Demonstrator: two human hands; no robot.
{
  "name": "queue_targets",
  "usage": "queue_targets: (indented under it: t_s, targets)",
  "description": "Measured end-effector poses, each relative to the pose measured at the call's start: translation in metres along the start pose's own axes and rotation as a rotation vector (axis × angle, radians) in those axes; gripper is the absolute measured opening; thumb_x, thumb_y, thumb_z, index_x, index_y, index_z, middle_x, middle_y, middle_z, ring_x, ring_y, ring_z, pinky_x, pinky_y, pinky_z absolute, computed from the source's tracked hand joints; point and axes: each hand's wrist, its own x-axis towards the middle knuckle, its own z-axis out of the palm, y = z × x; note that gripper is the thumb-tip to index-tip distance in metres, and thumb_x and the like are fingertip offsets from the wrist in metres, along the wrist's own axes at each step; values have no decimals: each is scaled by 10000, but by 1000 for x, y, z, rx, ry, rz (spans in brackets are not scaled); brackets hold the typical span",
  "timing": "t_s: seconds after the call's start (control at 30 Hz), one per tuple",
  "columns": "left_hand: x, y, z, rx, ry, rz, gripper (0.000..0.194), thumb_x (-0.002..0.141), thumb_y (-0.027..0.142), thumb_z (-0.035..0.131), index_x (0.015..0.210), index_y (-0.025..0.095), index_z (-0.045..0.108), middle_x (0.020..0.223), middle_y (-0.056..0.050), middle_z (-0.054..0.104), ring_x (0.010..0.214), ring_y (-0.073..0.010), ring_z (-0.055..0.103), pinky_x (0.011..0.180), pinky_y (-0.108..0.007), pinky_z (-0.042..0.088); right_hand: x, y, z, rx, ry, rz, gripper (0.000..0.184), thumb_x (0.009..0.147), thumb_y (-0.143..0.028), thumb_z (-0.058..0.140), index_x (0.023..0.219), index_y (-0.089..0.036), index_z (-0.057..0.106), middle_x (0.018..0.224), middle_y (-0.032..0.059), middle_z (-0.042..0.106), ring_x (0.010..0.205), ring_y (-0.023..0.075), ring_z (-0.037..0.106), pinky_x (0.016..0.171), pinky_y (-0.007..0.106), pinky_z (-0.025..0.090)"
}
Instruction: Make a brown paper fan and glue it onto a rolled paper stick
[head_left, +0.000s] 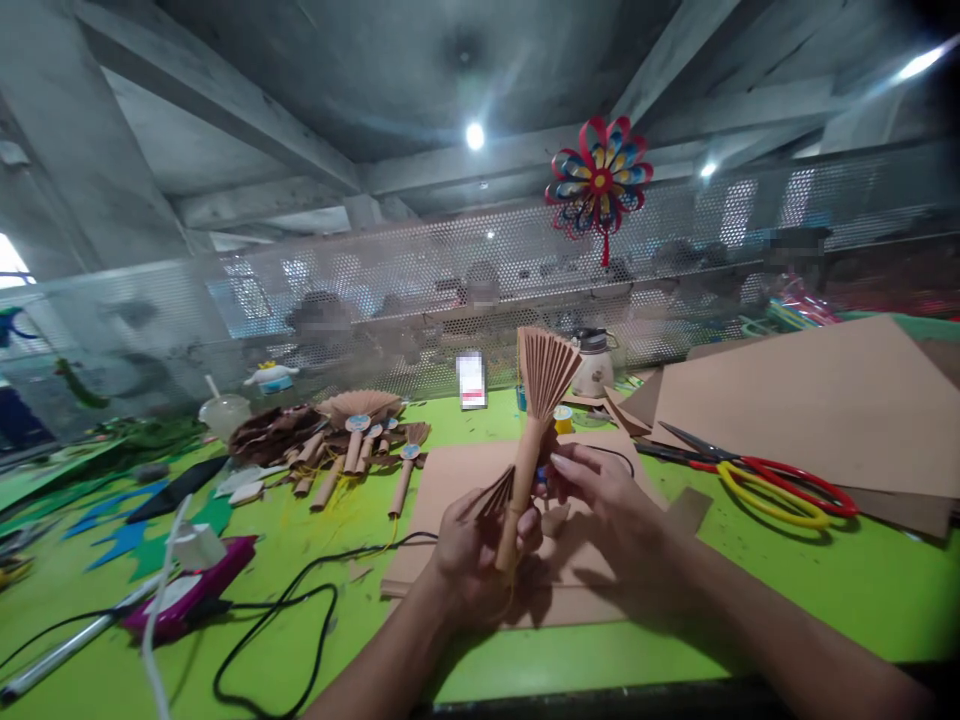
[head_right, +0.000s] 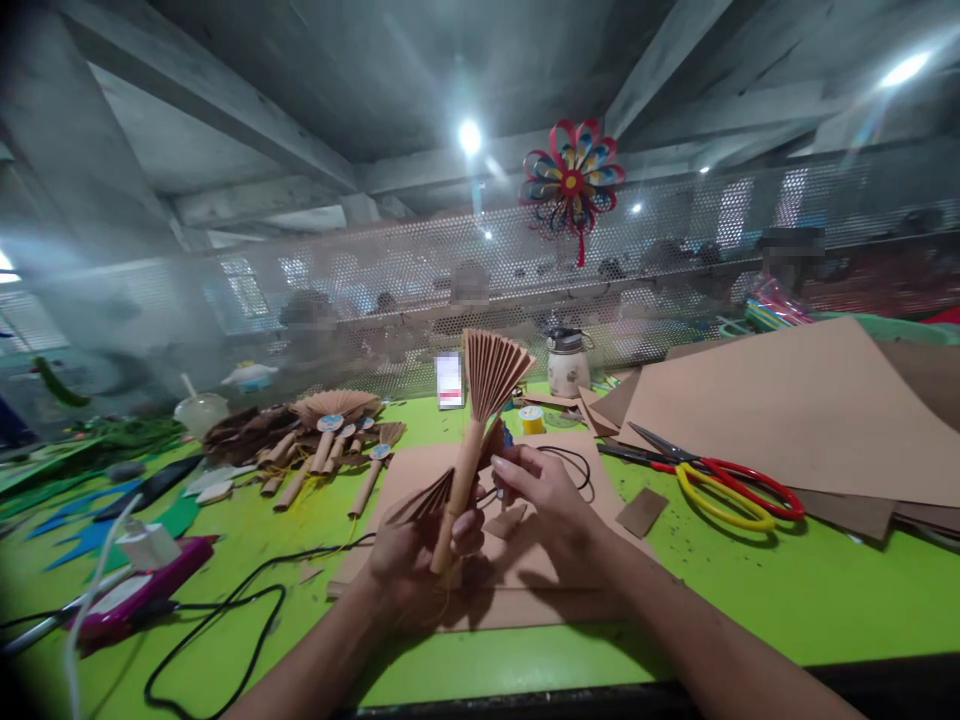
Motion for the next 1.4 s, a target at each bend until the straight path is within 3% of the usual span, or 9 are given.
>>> queue_targets:
  t_s: [0.13,0.4,0.57,0.67,0.8,0.93,1.03,1.17,1.4]
  targets:
    - [4,-5,1,-5,-17,-31,307,828,288,509,973,55,645,632,-65,560,543,-138,523,505,-222,427,-4,-7,6,179,-76,63,337,726,-425,742,906,-155,652,788,59,630,693,175,598,657,315,493]
    - [8,-10,2,64,-42,-103,390,824,371,541,953,24,665,709,-124,649,619,-161,597,603,-236,432,-5,3,1,362,-317,236,279,867,-441,575,840,-165,541,607,27,603,477,205,609,482,371,519]
    - [9,-12,5,118,-89,-90,425,796,366,535,981,8,669,819,-169,684,716,-206,637,715,-292,448,-6,9,2,468,-198,294,253,851,-419,608,819,-186,514,533,-20,534,389,146,510,405,312,471]
    - [13,-14,4,177,-22,-42,377,747,276,537,978,7,667,856,-177,688,764,-224,646,764,-320,455,-3,11,0,487,-73,319,241,831,-420,638,854,-199,546,552,-27,535,399,125,473,398,283,438]
    - [17,-15,1,269,179,89,302,716,210,572,969,67,654,851,-147,688,751,-215,647,723,-319,475,10,13,-12,404,80,118,239,740,-345,753,842,-160,641,779,50,654,693,178,609,653,323,525]
    - [19,-8,-9,288,296,215,327,702,252,629,1007,136,629,868,-104,684,735,-199,644,664,-294,485,20,15,-23,393,139,72,262,722,-358,767,888,-177,676,934,65,686,931,235,619,842,383,500]
    - [20,3,-23,365,432,397,287,708,299,672,936,128,645,809,-92,681,777,-177,639,681,-245,477,21,17,-26,376,198,72,295,695,-367,782,904,-188,676,939,62,696,949,251,627,839,395,500]
    - [19,20,-33,547,562,438,300,708,353,704,886,112,680,733,-90,688,660,-137,609,637,-224,464,20,19,-25,343,235,70,315,669,-374,794,877,-170,673,905,71,705,889,253,647,779,386,519]
    - [15,28,-11,686,536,384,280,623,337,773,714,86,687,642,-100,687,594,-146,600,586,-243,440,20,19,-22,340,202,86,259,713,-354,770,848,-158,666,945,85,697,938,247,628,823,384,514]
